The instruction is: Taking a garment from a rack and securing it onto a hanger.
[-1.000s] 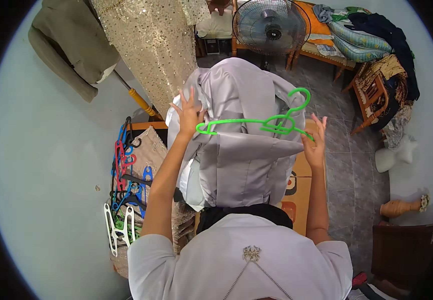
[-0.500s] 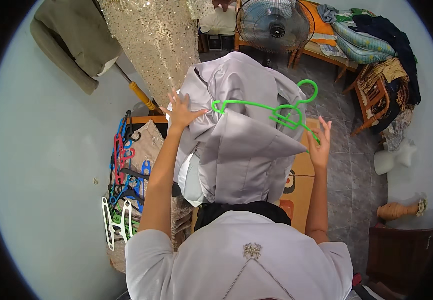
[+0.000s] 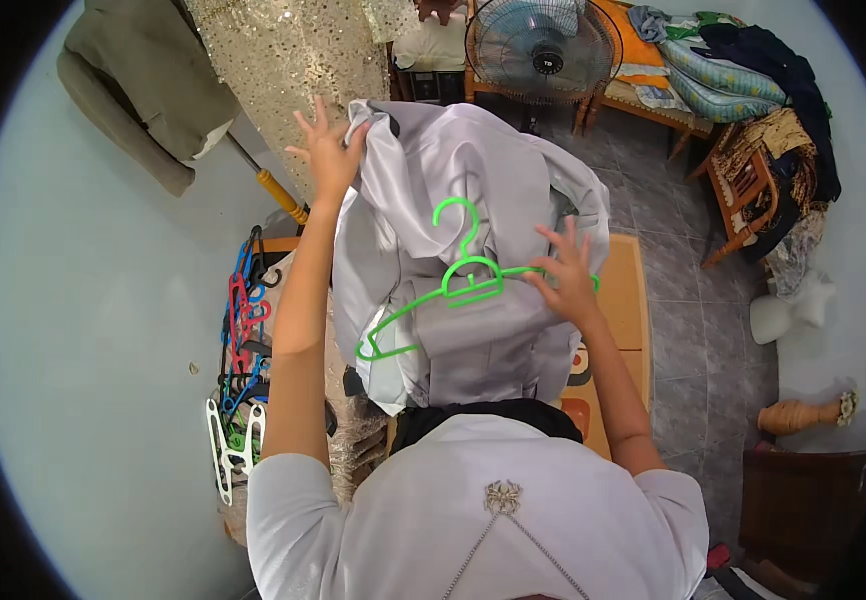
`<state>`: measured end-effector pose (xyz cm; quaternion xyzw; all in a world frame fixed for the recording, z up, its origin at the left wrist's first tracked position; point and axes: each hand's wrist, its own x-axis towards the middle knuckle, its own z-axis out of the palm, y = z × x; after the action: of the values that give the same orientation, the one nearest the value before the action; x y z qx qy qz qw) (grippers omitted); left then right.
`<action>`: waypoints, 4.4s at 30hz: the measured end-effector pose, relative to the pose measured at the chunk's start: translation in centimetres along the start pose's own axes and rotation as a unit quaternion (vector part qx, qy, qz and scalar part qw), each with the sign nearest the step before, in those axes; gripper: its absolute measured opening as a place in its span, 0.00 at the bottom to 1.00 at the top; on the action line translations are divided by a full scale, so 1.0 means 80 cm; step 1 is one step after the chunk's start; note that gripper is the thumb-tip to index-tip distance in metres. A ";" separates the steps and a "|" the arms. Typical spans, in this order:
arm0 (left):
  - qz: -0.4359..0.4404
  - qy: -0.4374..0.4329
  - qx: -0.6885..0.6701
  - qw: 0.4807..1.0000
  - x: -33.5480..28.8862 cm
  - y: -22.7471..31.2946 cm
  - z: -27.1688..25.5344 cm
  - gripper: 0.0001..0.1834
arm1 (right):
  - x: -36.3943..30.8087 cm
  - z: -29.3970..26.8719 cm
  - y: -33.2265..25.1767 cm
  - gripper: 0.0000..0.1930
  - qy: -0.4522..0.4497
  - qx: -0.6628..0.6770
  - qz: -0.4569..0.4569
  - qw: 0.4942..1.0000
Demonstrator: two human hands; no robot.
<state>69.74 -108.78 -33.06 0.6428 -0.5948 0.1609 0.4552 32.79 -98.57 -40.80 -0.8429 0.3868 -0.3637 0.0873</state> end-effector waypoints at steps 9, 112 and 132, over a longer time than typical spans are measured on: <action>-0.046 -0.026 -0.015 0.998 -0.042 -0.025 0.009 0.17 | -0.121 0.094 0.011 0.09 -0.079 -0.009 -0.020 0.997; 0.211 -0.080 -0.023 0.974 0.003 0.110 -0.088 0.11 | 0.015 -0.162 0.089 0.14 0.396 -0.102 0.099 0.907; 0.192 -0.181 -0.057 0.963 -0.120 0.197 0.017 0.23 | 0.150 0.008 0.062 0.10 0.142 -0.095 0.065 0.983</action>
<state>52.63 -101.98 -34.76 0.5077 -0.7880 0.0922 0.3357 35.54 -110.62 -36.87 -0.7601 0.4822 -0.4348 -0.0256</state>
